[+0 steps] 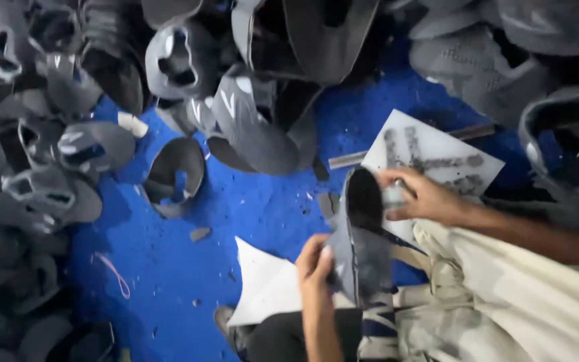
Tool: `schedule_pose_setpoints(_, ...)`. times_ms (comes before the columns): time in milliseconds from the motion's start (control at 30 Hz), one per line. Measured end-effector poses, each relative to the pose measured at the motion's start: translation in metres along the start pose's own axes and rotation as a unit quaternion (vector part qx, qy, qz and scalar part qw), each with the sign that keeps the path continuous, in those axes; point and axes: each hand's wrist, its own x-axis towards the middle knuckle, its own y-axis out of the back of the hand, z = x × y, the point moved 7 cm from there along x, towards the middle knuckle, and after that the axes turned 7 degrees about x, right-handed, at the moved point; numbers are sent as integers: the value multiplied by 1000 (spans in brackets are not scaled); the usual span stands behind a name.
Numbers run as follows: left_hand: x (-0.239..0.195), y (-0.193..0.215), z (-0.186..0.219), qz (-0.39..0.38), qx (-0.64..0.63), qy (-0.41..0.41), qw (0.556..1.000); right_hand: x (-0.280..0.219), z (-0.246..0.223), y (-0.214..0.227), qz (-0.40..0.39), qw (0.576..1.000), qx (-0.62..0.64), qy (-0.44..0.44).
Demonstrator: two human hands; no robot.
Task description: Punching holes into shoe upper components using a manual punch tool and a mallet.
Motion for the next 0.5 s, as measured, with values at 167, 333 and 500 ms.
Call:
schedule_pose_setpoints(167,22,-84,18,-102,-248,-52,962,-2,-63,6,-106,993,-24,44)
schedule_pose_setpoints(333,-7,-88,72,58,-12,-193,979,-13,-46,13,49,973,-224,12)
schedule_pose_setpoints(500,-43,-94,157,31,282,-210,936,-28,-120,-4,46,973,-190,122)
